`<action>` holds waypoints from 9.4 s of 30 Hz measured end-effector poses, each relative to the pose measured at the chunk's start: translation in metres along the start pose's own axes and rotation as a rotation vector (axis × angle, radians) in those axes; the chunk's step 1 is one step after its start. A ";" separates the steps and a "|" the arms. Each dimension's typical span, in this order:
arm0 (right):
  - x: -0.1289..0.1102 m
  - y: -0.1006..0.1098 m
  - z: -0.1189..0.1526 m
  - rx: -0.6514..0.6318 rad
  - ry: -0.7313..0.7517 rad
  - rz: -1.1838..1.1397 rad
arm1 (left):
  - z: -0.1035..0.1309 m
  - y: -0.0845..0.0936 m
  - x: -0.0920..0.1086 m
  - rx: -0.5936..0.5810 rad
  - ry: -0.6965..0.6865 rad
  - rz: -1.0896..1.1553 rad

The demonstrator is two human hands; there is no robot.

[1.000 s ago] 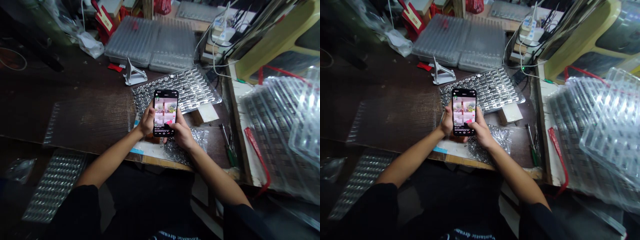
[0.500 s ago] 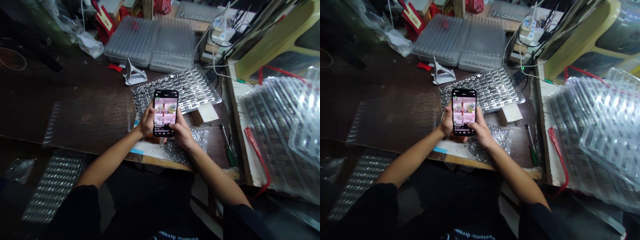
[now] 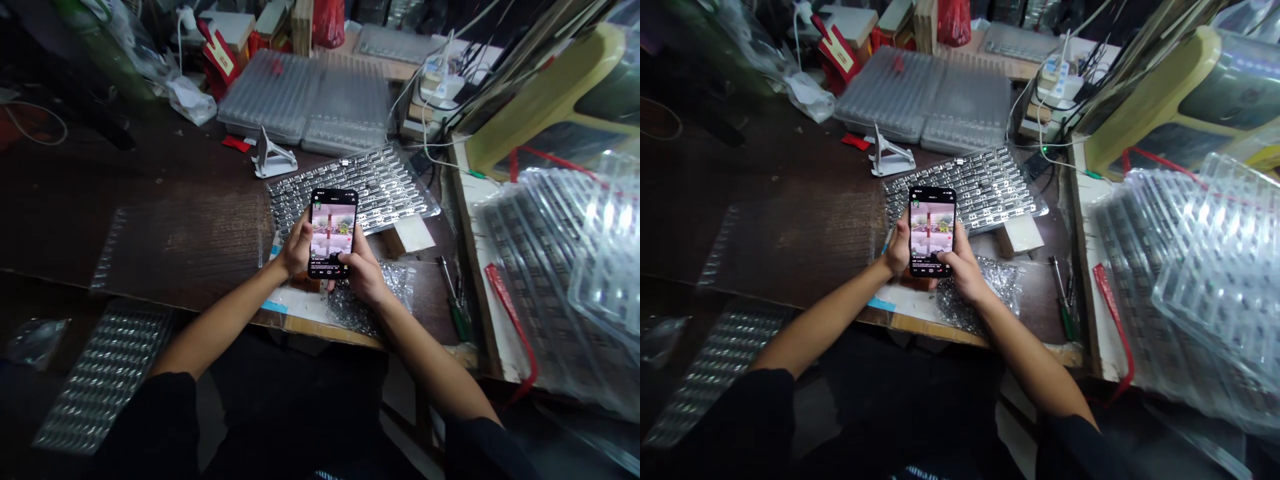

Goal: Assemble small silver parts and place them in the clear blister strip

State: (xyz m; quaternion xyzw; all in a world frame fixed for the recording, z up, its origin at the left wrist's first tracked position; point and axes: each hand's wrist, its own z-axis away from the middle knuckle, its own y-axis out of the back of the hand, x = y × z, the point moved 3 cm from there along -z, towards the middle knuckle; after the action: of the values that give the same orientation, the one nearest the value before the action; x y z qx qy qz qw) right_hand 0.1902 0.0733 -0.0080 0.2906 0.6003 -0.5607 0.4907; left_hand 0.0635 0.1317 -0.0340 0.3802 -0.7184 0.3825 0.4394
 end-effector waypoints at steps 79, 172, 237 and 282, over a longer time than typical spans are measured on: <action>-0.001 0.001 0.000 0.029 -0.046 0.037 | 0.002 -0.005 0.003 -0.002 0.038 0.023; -0.001 0.001 -0.001 -0.032 -0.025 0.062 | 0.002 -0.003 -0.001 0.019 0.014 0.038; 0.000 0.003 0.000 -0.151 -0.001 -0.058 | 0.000 -0.004 0.004 0.064 0.024 0.098; 0.003 0.004 -0.001 -0.014 -0.082 0.001 | 0.000 -0.008 0.003 0.046 0.074 0.134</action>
State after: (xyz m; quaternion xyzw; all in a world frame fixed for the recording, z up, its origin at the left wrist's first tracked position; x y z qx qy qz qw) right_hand 0.1920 0.0747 -0.0126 0.2643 0.5837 -0.5676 0.5171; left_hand 0.0694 0.1276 -0.0296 0.3269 -0.7164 0.4413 0.4303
